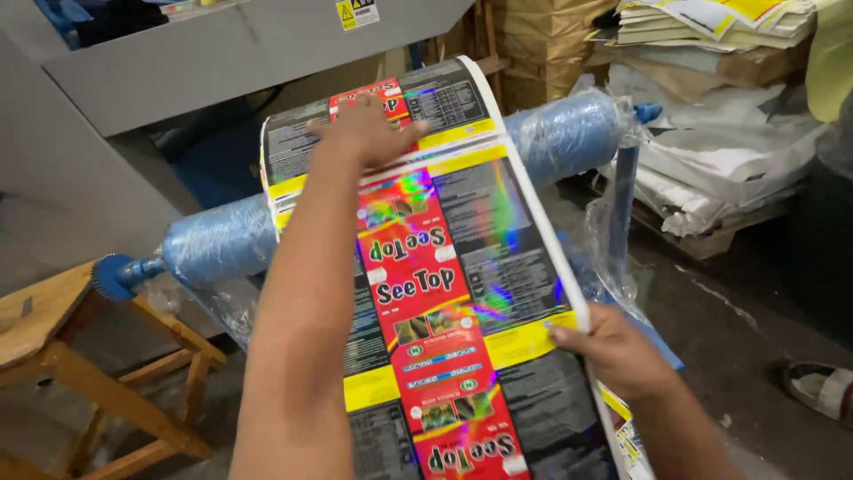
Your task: Pulling printed labels from a large roll and stacking them on the floor.
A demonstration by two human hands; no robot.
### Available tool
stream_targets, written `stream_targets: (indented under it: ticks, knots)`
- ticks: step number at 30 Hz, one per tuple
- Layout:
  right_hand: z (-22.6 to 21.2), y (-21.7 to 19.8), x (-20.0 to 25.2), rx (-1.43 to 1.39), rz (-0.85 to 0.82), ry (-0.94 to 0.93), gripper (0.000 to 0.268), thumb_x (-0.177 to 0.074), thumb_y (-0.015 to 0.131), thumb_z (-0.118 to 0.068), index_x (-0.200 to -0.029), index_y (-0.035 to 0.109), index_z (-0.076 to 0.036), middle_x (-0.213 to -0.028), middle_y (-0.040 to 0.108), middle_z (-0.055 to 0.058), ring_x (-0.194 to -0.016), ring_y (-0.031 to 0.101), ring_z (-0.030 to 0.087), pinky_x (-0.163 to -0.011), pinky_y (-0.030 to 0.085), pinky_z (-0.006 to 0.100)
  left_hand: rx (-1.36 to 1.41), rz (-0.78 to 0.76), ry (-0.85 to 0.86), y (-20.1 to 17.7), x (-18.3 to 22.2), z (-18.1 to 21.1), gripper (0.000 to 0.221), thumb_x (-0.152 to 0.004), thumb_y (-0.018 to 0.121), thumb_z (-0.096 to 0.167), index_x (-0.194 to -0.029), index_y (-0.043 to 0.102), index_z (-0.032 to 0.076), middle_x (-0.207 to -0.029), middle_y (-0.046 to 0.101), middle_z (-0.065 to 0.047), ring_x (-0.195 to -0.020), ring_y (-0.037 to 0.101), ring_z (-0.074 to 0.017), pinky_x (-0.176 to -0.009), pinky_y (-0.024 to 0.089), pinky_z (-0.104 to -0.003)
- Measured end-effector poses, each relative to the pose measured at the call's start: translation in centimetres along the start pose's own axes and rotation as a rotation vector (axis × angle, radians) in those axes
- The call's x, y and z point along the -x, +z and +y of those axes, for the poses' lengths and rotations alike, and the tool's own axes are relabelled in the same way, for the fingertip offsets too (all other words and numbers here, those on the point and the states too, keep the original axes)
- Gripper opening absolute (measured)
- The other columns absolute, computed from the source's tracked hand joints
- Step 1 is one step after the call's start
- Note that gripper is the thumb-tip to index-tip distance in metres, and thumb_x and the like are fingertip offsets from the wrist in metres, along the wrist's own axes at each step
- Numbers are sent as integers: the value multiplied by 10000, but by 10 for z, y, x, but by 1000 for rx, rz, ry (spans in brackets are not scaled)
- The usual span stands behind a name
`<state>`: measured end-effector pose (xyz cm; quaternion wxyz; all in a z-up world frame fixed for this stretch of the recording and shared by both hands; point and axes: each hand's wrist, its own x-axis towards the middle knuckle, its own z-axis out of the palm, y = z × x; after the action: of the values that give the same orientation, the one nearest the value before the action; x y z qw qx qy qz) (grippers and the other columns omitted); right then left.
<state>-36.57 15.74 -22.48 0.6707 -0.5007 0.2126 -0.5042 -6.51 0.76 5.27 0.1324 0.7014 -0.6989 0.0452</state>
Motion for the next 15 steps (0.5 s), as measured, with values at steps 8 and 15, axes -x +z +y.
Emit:
stream_targets:
  ticks: [8, 15]
  knots:
    - [125, -68, -63, 174, 91, 0, 267, -972, 646, -142, -1135, 749, 43, -1045, 787, 71, -911, 708, 126, -876, 566, 319, -102, 258, 338, 56, -3, 57, 1119, -819, 533, 840, -1610, 232, 108, -1695, 162, -146, -1566, 97, -373, -1099, 9, -831]
    - [169, -87, -92, 213, 157, -97, 250, -974, 654, -131, -1131, 750, 38, -1040, 788, 60, -909, 703, 116, -861, 566, 307, -72, 288, 272, 58, -3, 66, 1128, -794, 566, 825, -1612, 242, 118, -1688, 188, -131, -1565, 100, -364, -1100, -26, -844]
